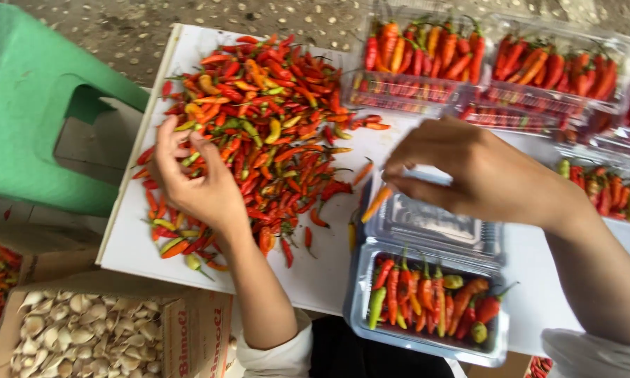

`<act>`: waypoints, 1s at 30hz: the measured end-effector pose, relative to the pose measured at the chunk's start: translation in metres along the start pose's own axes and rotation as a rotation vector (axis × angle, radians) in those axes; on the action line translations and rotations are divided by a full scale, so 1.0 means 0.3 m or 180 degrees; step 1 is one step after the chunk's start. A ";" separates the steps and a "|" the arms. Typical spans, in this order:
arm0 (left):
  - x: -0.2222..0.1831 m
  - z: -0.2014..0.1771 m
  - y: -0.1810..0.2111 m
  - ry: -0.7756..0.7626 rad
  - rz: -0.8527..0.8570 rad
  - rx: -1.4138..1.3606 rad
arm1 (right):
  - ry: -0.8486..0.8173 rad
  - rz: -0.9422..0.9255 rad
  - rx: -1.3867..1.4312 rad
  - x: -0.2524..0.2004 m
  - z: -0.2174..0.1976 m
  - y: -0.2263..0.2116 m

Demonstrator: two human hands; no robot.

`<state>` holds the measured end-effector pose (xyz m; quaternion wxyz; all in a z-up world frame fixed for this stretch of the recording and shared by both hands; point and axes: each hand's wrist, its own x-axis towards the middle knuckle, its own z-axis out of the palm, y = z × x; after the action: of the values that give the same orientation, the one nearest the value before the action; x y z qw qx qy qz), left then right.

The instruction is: The person sorts whole peppers from a large pile on a table and arranges them neatly into small clear plastic containers by hand.

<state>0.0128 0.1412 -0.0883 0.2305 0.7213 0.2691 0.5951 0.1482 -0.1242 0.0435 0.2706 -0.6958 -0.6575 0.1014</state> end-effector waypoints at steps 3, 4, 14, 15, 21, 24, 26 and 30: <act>-0.007 0.005 0.004 -0.0113 0.0119 -0.0194 | 0.0285 0.0204 0.0197 -0.186 -0.039 -0.065; -0.005 0.017 0.011 -0.0150 0.0136 -0.0251 | 0.0326 0.0254 0.0173 -0.243 -0.038 -0.064; -0.058 0.037 0.013 -0.0872 0.0009 -0.1399 | 0.0759 0.0457 0.1397 -0.510 0.087 -0.010; -0.058 0.036 0.014 -0.0948 -0.0011 -0.1503 | 0.0682 0.0400 0.1475 -0.520 0.097 -0.004; -0.070 0.040 0.026 -0.1227 -0.0028 -0.1550 | 0.0653 0.0330 0.1539 -0.533 0.119 0.005; -0.072 0.040 0.037 -0.1332 0.0024 -0.1440 | 0.0573 0.0175 0.1731 -0.502 0.142 0.010; -0.076 0.041 0.033 -0.1375 0.0031 -0.1440 | 0.0466 0.0174 0.1716 -0.496 0.170 0.018; -0.079 0.040 0.038 -0.1466 0.0066 -0.1391 | 0.0338 0.0137 0.1577 -0.492 0.195 0.029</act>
<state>0.0224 0.1169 -0.1005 0.4289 0.7732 0.0683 0.4621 0.1097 -0.2531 -0.0416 0.4648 -0.6264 -0.5825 0.2285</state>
